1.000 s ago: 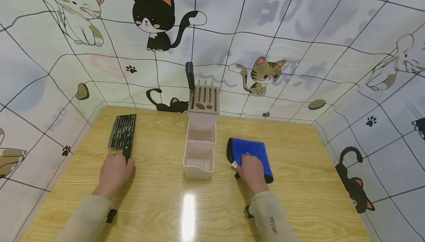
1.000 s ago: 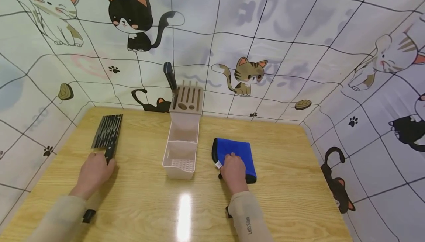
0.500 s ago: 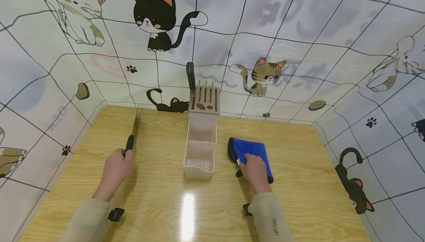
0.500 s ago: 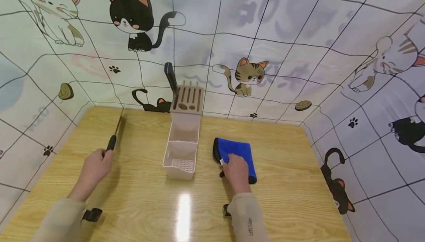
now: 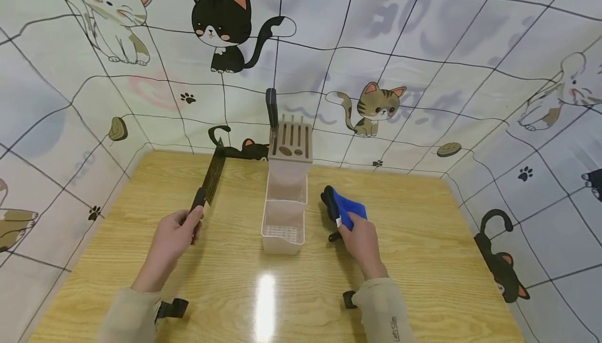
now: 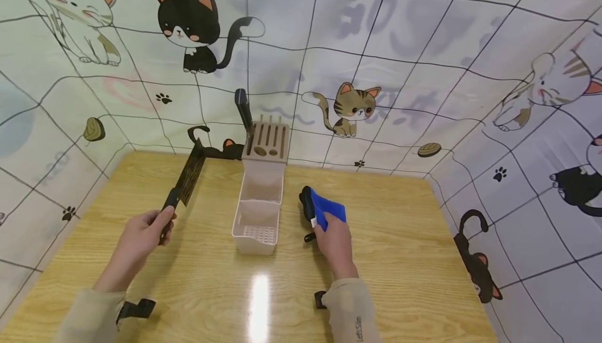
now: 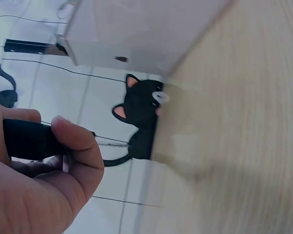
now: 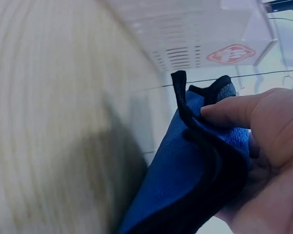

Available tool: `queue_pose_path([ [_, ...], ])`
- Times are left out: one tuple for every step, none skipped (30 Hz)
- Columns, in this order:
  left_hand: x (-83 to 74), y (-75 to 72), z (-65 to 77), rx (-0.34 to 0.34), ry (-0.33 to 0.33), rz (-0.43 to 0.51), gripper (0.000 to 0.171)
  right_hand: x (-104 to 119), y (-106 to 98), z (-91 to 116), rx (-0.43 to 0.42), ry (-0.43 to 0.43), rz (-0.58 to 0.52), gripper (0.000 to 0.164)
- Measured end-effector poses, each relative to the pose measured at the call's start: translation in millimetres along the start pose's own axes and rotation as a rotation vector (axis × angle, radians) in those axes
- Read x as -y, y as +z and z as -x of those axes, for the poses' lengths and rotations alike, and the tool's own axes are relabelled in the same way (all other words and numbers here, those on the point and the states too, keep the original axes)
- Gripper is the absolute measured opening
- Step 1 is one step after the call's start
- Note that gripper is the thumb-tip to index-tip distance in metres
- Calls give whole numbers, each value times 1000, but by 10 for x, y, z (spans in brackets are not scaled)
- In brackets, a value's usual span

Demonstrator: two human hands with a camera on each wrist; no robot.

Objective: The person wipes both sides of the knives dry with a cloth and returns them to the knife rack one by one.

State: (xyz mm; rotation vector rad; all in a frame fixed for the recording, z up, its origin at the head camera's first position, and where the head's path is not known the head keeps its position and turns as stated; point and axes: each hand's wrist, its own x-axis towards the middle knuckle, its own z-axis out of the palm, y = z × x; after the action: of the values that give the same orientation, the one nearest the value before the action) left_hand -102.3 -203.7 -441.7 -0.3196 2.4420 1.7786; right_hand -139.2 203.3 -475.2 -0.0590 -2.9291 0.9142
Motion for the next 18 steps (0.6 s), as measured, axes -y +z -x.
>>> queue_pose_path([
  [-23, 13, 11, 4, 8, 19, 54, 14, -12, 6, -14, 0, -17, 9],
  [-47, 24, 24, 9, 17, 32, 54, 28, -25, 14, -31, -2, -28, 9],
  [-70, 34, 37, 13, 26, 46, 53, 44, -42, 24, -41, -3, -39, 11],
  [-96, 43, 55, 16, 32, 62, 53, 63, -58, 34, -50, -3, -56, 12],
  [-122, 51, 76, 20, 37, 72, 53, 82, -72, 42, -59, 0, -73, 15],
  [-146, 59, 99, 23, 39, 85, 52, 104, -86, 53, -64, 4, -92, 17],
  [-169, 68, 122, 27, 41, 96, 52, 128, -97, 60, -66, 13, -111, 19],
  [-194, 79, 147, 30, 43, 108, 52, 150, -106, 67, -69, 20, -133, 20],
  [-215, 90, 171, 31, 46, 117, 52, 174, -114, 76, -75, 24, -154, 23],
  [-235, 102, 196, 33, 47, 126, 51, 201, -123, 87, -85, 26, -178, 26],
  [-254, 115, 217, 35, 50, 137, 51, 230, -133, 97, -100, 24, -197, 28],
  [-269, 130, 238, 34, 56, 150, 51, 262, -146, 111, -111, 20, -217, 29],
  [-285, 143, 260, 32, 61, 163, 51, 293, -158, 121, -125, 15, -233, 32],
  [-299, 157, 282, 29, 66, 174, 51, 326, -173, 135, -135, 8, -247, 32],
  [-310, 168, 305, 27, 72, 184, 50, 360, -187, 147, -144, 2, -257, 33],
  [-324, 180, 329, 24, 78, 196, 51, 397, -207, 162, -152, -6, -266, 32],
  [-336, 192, 351, 21, 85, 207, 51, 431, -223, 173, -158, -14, -274, 32],
  [-347, 204, 375, 19, 93, 218, 50, 467, -240, 187, -161, -22, -280, 31],
])
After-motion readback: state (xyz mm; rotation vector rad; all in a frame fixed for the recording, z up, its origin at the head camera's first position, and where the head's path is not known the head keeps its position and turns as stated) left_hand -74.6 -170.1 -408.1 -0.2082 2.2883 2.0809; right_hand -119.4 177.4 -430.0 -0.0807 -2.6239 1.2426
